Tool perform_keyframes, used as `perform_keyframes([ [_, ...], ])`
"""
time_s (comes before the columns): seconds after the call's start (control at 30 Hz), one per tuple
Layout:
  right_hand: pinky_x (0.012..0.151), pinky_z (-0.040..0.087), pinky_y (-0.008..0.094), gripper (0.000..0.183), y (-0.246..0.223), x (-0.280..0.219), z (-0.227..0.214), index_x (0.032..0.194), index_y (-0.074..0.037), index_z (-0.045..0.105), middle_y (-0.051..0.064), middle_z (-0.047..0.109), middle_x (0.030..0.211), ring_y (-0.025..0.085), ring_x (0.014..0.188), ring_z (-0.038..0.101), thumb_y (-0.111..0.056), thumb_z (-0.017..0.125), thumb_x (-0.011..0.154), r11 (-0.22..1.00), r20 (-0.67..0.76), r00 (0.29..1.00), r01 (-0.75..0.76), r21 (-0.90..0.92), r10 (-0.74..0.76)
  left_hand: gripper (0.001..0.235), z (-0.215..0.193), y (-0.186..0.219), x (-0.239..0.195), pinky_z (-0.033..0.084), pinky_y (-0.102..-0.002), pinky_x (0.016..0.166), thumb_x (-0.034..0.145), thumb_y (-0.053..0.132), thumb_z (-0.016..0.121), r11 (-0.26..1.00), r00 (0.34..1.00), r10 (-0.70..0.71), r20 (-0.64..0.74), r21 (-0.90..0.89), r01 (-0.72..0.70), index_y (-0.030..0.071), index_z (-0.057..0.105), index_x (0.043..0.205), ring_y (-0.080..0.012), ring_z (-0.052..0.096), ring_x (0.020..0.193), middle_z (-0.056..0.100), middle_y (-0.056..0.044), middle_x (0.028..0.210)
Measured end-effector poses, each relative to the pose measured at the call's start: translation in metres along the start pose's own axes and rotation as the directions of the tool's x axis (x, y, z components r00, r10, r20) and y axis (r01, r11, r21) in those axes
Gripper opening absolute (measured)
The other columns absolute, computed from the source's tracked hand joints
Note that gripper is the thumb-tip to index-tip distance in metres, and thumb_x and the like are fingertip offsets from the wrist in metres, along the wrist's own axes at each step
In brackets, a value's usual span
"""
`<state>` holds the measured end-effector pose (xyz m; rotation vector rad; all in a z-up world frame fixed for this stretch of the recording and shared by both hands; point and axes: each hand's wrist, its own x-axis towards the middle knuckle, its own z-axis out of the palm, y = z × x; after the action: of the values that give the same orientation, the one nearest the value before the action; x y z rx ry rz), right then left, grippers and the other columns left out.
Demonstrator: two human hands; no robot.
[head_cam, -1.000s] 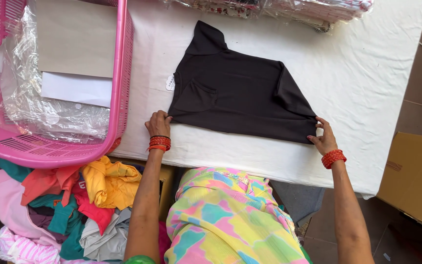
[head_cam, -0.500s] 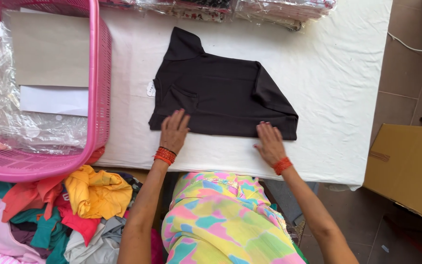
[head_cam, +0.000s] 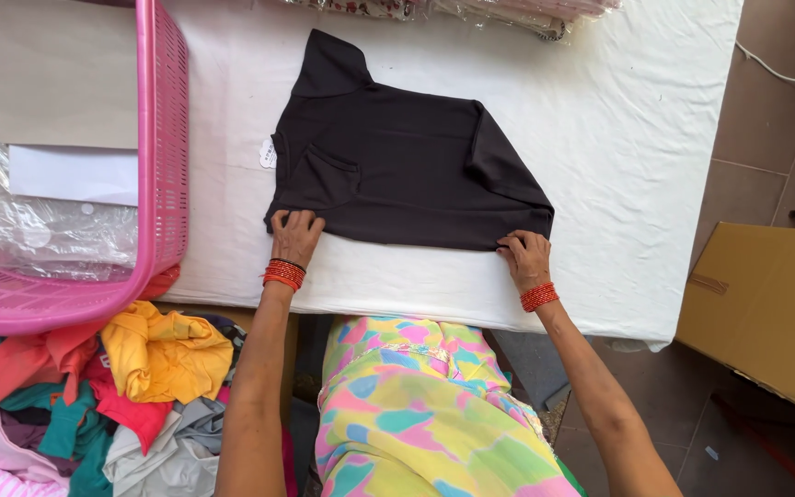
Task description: The person folds a white patterned cloth and places it into a clear plastic bag, then stacks it with other packaged items. They then fold a black t-shirt and a yellow t-shirt by hand on the table.
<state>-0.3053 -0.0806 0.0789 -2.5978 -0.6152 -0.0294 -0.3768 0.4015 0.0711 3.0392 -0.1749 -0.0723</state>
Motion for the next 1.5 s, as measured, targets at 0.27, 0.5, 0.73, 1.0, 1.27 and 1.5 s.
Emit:
perform_keyframes([
  [0.27,0.093,0.047,0.040,0.012,0.009,-0.028,0.011,0.097,-0.014,0.074,0.004,0.065,0.098,0.025,0.098,0.058,-0.006,0.076,0.089,0.984,-0.010,0.998,0.066,-0.167,-0.069,0.011,0.023,-0.033,-0.023,0.041,-0.045,0.099,0.087,0.003,0.068,0.962,0.957,0.270,-0.104,-0.002,-0.272,0.012,0.067,0.094,-0.0200,0.060,0.091,0.061,-0.003,0.091],
  [0.5,0.103,0.045,0.044,0.033,-0.040,-0.018,-0.021,0.122,-0.011,0.069,0.012,0.062,0.125,0.032,0.117,0.058,-0.022,0.073,0.090,0.992,0.047,0.997,-0.054,-0.112,0.060,0.021,-0.018,-0.022,-0.004,0.041,-0.049,0.091,0.089,0.029,0.073,0.941,0.964,0.264,0.039,-0.230,-0.248,0.008,0.071,0.089,-0.0264,0.061,0.091,0.067,-0.009,0.094],
  [0.73,0.120,0.018,0.052,0.068,-0.044,-0.008,0.005,0.153,-0.006,0.041,0.020,0.035,0.159,0.036,0.148,0.028,-0.034,0.060,0.094,0.970,0.252,0.964,-0.025,-0.241,0.087,0.063,-0.043,-0.014,0.027,0.019,-0.060,0.120,0.096,0.050,0.057,0.936,0.953,0.303,-0.012,-0.187,-0.300,0.022,0.049,0.153,-0.0372,0.032,0.150,0.037,-0.013,0.163],
  [1.0,0.113,0.042,0.046,0.042,-0.036,0.035,0.034,0.145,-0.019,0.054,0.004,0.060,0.142,0.023,0.135,0.054,-0.029,0.065,0.106,0.921,-0.279,0.901,-0.373,-0.112,0.331,0.047,-0.021,-0.022,0.036,0.023,-0.062,0.121,0.103,0.035,0.056,0.917,0.955,-0.293,-0.040,-0.295,0.269,0.011,0.054,0.143,-0.0350,0.035,0.151,0.046,-0.012,0.157],
  [1.27,0.088,0.046,0.046,0.061,-0.075,0.191,0.036,0.123,-0.008,0.058,0.015,0.058,0.120,0.032,0.107,0.057,-0.047,0.079,0.081,0.845,-0.084,0.862,-0.506,-0.175,0.499,0.080,-0.014,-0.018,0.243,0.040,-0.048,0.112,0.084,-0.008,0.060,0.988,0.998,-0.007,0.057,-0.154,0.016,0.022,0.043,0.156,-0.0293,0.041,0.145,0.040,-0.008,0.161],
  [1.5,0.080,0.054,0.049,0.021,0.031,0.205,0.015,0.106,-0.013,0.068,0.014,0.068,0.105,0.035,0.097,0.065,-0.017,0.070,0.085,0.798,-0.002,0.816,-0.565,-0.211,0.578,0.062,0.043,-0.055,0.336,0.030,-0.071,0.102,0.096,0.008,0.049,0.985,0.945,-0.136,0.298,-0.061,0.161,0.048,0.045,0.144,-0.0423,0.024,0.145,0.026,-0.010,0.164],
])
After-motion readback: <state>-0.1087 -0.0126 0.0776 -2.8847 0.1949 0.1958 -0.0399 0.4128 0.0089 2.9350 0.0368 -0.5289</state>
